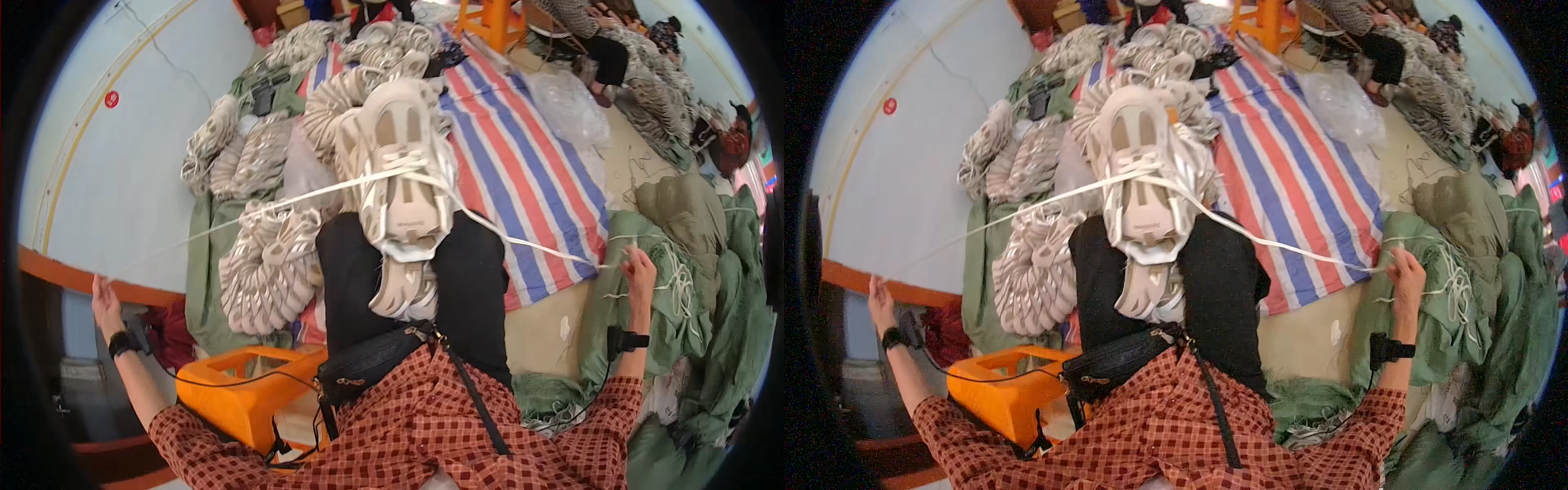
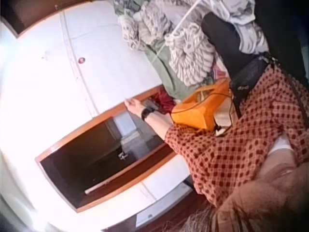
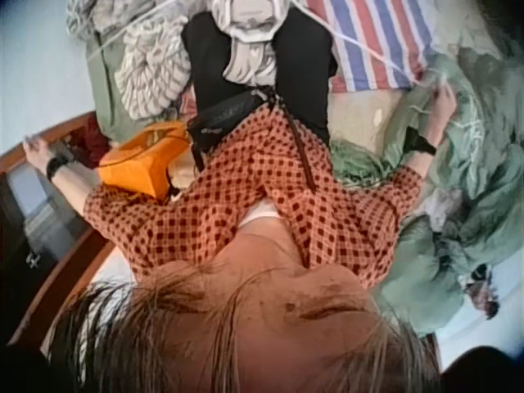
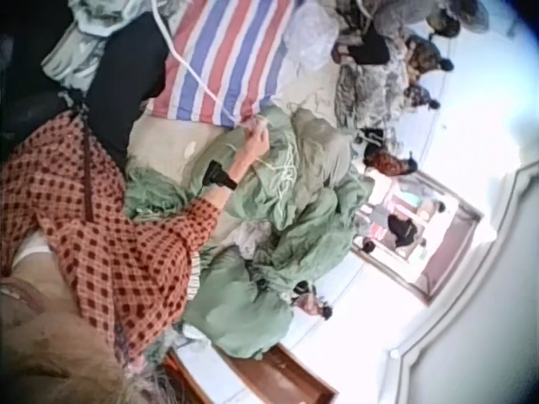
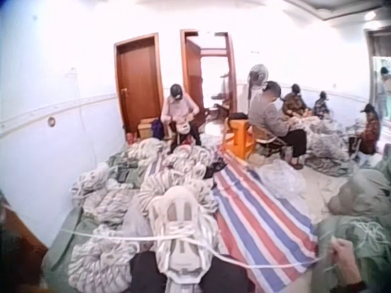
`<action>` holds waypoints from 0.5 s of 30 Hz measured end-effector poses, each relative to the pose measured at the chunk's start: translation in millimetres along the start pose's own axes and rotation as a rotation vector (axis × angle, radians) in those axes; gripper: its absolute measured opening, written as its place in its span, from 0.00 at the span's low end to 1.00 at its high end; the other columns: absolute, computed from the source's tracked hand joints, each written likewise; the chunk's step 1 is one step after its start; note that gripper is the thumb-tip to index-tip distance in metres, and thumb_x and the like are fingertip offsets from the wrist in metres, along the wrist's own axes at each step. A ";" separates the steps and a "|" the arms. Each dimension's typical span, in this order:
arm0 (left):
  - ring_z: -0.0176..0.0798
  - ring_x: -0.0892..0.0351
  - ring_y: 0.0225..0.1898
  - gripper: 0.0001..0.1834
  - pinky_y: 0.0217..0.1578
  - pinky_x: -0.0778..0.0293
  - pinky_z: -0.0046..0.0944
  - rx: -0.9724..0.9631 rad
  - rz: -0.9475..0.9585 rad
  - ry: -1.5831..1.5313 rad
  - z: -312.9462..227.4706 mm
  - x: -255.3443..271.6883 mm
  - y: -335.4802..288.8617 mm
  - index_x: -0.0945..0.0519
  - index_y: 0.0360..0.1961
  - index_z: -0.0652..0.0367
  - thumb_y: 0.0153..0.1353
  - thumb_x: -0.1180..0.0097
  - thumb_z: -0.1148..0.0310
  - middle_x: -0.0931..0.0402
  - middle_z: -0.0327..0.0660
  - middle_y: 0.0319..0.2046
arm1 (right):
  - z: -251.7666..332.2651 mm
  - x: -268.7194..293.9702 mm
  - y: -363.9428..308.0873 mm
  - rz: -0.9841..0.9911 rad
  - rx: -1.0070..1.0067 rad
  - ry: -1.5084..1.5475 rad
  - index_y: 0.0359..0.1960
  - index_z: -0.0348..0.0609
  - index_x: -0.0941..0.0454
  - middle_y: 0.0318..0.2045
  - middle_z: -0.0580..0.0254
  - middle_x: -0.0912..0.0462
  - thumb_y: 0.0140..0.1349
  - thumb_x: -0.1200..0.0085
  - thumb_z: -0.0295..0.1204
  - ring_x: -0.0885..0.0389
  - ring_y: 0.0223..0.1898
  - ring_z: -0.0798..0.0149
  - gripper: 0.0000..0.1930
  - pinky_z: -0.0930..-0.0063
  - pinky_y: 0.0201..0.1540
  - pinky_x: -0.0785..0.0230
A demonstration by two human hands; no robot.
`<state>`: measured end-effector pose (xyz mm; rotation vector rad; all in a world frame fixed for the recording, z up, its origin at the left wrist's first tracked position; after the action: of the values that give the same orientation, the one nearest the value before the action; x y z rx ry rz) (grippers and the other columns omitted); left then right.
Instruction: Thread shoelaces through the eyelets of a shoe upper.
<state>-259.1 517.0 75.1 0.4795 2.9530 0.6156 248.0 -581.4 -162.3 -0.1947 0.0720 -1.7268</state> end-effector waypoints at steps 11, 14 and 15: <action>0.25 0.27 0.27 0.08 0.27 0.31 0.24 0.439 0.842 -0.035 -20.4 -428.7 -306.2 0.23 0.42 0.60 0.66 0.49 0.69 0.24 0.34 0.31 | 154.1 -354.6 -108.8 0.648 0.236 0.077 0.38 0.38 0.19 0.30 0.70 0.21 0.65 0.45 0.33 0.31 0.26 0.80 0.10 0.83 0.30 0.35; 0.25 0.25 0.25 0.06 0.26 0.30 0.25 0.400 0.910 -0.096 -36.1 -464.0 -340.7 0.23 0.38 0.62 0.63 0.46 0.71 0.24 0.35 0.26 | 150.1 -374.9 -106.8 0.655 0.198 0.009 0.35 0.39 0.18 0.28 0.72 0.20 0.64 0.44 0.34 0.32 0.23 0.81 0.10 0.84 0.26 0.38; 0.25 0.26 0.24 0.05 0.25 0.30 0.25 0.374 0.884 -0.097 -41.2 -470.7 -344.7 0.23 0.37 0.62 0.62 0.45 0.73 0.25 0.34 0.24 | 148.3 -380.1 -107.1 0.707 0.175 0.031 0.33 0.39 0.18 0.26 0.74 0.21 0.64 0.43 0.35 0.33 0.22 0.82 0.10 0.85 0.24 0.40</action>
<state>82.1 50.8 -16.0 1.8155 2.6370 0.0509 227.2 -180.3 -33.3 -0.0048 0.0082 -1.0241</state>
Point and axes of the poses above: each hand's wrist, its own y-axis towards the middle knuckle, its own x-axis out of the back of the hand, z = x × y, the point moved 7 cm from there along y, towards the middle knuckle
